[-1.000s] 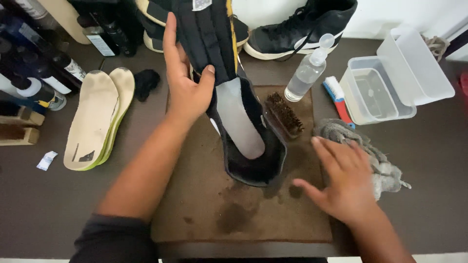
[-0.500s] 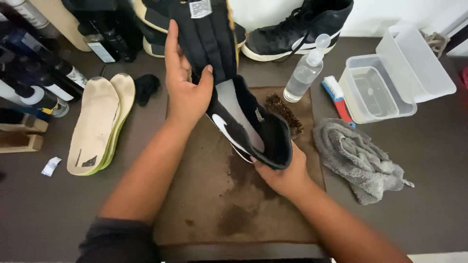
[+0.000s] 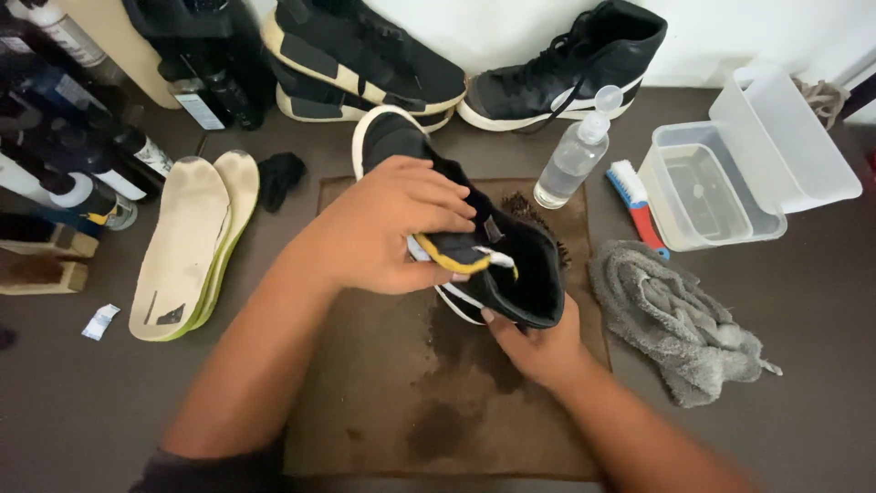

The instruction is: The person cleans the interior of a black high-top sneaker using a brush and a cloth, then wipes the exterior. They place the shoe aside and repeat the interior cleaning on a second black high-top sneaker, finishing by adjusting the tongue and laces.

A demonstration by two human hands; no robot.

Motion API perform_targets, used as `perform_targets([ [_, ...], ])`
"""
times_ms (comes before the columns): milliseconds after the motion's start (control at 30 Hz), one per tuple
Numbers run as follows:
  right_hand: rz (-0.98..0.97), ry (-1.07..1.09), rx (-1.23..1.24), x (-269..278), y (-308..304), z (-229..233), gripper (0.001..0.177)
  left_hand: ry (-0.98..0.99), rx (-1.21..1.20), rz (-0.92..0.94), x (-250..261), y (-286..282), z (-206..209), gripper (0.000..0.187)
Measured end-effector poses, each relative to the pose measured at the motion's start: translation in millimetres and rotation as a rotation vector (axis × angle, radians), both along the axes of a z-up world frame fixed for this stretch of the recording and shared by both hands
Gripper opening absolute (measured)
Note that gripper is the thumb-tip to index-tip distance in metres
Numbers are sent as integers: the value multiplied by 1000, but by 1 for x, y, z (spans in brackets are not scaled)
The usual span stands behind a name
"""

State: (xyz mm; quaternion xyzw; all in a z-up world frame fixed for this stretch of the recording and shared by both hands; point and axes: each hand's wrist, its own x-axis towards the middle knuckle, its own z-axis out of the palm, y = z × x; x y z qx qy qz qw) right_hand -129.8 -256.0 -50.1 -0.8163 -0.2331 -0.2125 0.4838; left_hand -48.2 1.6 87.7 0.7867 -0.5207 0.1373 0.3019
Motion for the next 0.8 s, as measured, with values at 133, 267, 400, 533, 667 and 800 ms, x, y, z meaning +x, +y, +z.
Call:
perform_targets([
  [133, -53, 38, -111, 1, -4, -6, 18, 137, 169, 127, -14, -3, 16, 40],
  [267, -13, 46, -80, 1, -6, -11, 20, 112, 28, 99, -11, 4, 15, 37],
  [400, 68, 154, 10, -6, 3, 18, 41, -89, 65, 549, 0, 5, -2, 65],
  [533, 40, 58, -4, -4, -4, -2, 29, -138, -88, 679, 4, 19, 11, 68],
  [667, 10, 71, 16, -6, -8, -9, 27, 512, -99, 1015, 6, 37, 36, 73],
  [800, -27, 91, -18, -4, -16, -21, 29, 1122, -441, 807, 27, 61, 1, 55],
])
